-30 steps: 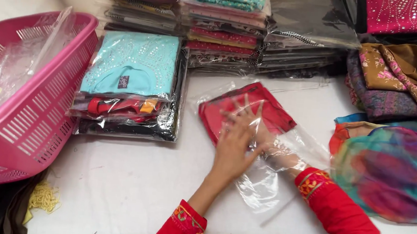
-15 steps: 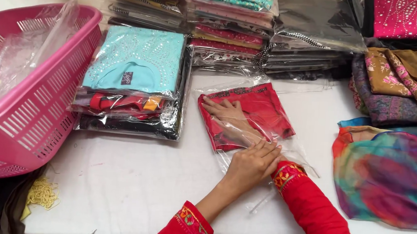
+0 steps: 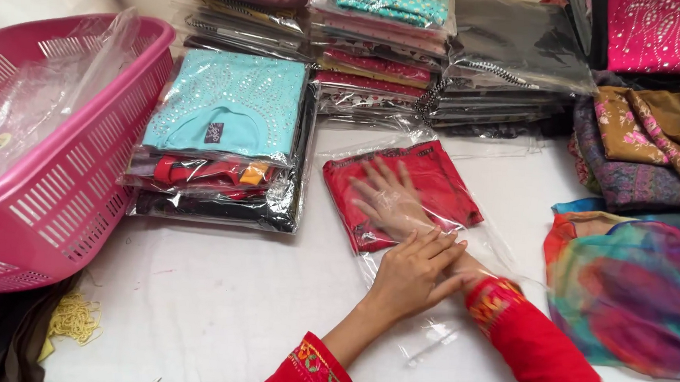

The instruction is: The person places folded garments, including a multicolored shirt, a light blue top, and a red shirt, into clear plastic bags on a white table. They smooth the items inside the bags and stack the packaged clothes next to a pink basket.

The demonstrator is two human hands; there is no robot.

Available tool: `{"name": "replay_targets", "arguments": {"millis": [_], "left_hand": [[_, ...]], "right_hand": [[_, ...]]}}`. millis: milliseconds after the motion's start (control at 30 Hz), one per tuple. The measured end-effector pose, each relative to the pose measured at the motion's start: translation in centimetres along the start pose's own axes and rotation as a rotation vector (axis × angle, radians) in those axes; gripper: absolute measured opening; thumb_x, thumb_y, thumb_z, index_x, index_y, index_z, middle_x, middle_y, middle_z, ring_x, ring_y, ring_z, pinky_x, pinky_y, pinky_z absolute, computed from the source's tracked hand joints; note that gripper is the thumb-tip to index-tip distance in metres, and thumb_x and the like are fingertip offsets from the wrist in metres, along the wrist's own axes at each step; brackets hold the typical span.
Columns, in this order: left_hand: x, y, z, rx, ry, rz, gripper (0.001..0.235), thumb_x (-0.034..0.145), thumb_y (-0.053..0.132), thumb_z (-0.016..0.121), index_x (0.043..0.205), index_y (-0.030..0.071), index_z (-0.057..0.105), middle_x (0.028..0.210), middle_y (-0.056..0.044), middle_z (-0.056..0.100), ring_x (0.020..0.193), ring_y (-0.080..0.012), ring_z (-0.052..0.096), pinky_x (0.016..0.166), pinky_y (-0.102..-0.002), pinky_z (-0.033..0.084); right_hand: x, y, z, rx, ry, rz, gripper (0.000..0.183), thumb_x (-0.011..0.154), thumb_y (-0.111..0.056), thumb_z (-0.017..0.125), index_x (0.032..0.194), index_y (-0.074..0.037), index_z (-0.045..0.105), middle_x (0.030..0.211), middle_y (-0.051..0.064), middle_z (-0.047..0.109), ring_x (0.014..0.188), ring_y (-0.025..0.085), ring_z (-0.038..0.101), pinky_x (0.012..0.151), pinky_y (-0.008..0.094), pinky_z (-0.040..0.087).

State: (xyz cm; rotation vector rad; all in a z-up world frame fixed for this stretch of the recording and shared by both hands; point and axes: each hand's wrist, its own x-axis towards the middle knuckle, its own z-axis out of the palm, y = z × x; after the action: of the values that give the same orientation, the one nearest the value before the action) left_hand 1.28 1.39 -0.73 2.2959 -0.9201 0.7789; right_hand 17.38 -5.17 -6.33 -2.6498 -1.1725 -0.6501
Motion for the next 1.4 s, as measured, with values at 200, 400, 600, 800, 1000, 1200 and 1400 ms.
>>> {"name": "replay_targets", "arguments": {"millis": [200, 400, 600, 800, 1000, 1200, 1400], "left_hand": [[-0.3, 0.0, 1.0, 0.098, -0.109, -0.083, 0.083, 0.098, 0.070, 0.041, 0.155, 0.010, 0.052, 0.158, -0.014, 0.048, 0.151, -0.0377, 0.039, 0.122, -0.062, 0.021], [-0.5, -0.5, 1.7, -0.108, -0.285, -0.255, 0.083, 0.096, 0.075, 0.033, 0.154, 0.018, 0.049, 0.167, -0.009, 0.038, 0.158, -0.0365, 0.027, 0.122, -0.071, 0.004], [-0.8, -1.7, 2.7, -0.107, -0.296, -0.228, 0.093, 0.092, 0.081, 0.034, 0.156, 0.014, 0.047, 0.168, -0.010, 0.036, 0.156, -0.0402, 0.024, 0.123, -0.067, 0.006], [0.2, -1.8, 0.6, -0.186, -0.262, -0.249, 0.072, 0.101, 0.065, 0.036, 0.150, 0.016, 0.055, 0.163, -0.007, 0.044, 0.155, -0.0333, 0.032, 0.125, -0.060, 0.013], [0.4, -4.2, -0.3, -0.156, -0.012, -0.469, 0.048, 0.108, 0.039, 0.045, 0.150, 0.019, 0.058, 0.160, -0.005, 0.050, 0.154, -0.0292, 0.038, 0.130, -0.055, 0.015], [-1.2, -4.3, 1.4, 0.120, -0.281, -0.317, 0.076, 0.095, 0.057, 0.057, 0.153, 0.010, 0.043, 0.162, -0.021, 0.029, 0.152, -0.0391, 0.018, 0.118, -0.068, 0.005], [-5.9, 4.2, 2.3, -0.036, -0.635, -0.148, 0.076, 0.092, 0.058, 0.060, 0.151, 0.013, 0.046, 0.161, -0.022, 0.029, 0.152, -0.0461, 0.012, 0.114, -0.075, 0.004]], "right_hand": [[-2.8, -0.7, -3.7, 0.001, -0.331, 0.362, 0.080, 0.093, -0.070, 0.050, 0.158, -0.030, 0.027, 0.167, 0.010, 0.019, 0.154, 0.034, 0.013, 0.118, 0.068, 0.005], [-2.2, -0.1, -1.5, -0.136, -0.050, 0.154, 0.080, 0.095, -0.068, 0.048, 0.162, -0.030, 0.029, 0.169, 0.011, 0.024, 0.155, 0.033, 0.021, 0.117, 0.070, 0.011], [-0.8, 2.0, 1.0, -0.075, -0.077, 0.200, 0.077, 0.096, -0.069, 0.049, 0.160, -0.034, 0.027, 0.168, 0.004, 0.027, 0.157, 0.030, 0.021, 0.122, 0.068, 0.009], [-3.7, 0.9, -1.6, -0.149, -0.082, 0.163, 0.080, 0.098, -0.058, 0.047, 0.165, -0.022, 0.023, 0.173, 0.008, 0.015, 0.159, 0.028, 0.013, 0.120, 0.069, 0.006], [-17.0, -3.6, -12.0, 0.239, -0.382, 0.188, 0.081, 0.098, -0.051, 0.052, 0.161, -0.015, 0.015, 0.169, 0.020, 0.008, 0.156, 0.036, 0.006, 0.119, 0.062, 0.011], [-24.9, -5.6, -23.3, 0.232, -0.643, 0.010, 0.093, 0.096, -0.053, 0.066, 0.163, -0.010, 0.017, 0.169, 0.024, 0.007, 0.156, 0.044, 0.005, 0.117, 0.063, 0.009], [-20.8, -2.9, -28.3, 0.761, -0.760, 0.419, 0.058, 0.092, -0.044, 0.071, 0.145, -0.022, 0.064, 0.130, 0.003, 0.071, 0.123, 0.018, 0.065, 0.109, 0.034, 0.051]]}}
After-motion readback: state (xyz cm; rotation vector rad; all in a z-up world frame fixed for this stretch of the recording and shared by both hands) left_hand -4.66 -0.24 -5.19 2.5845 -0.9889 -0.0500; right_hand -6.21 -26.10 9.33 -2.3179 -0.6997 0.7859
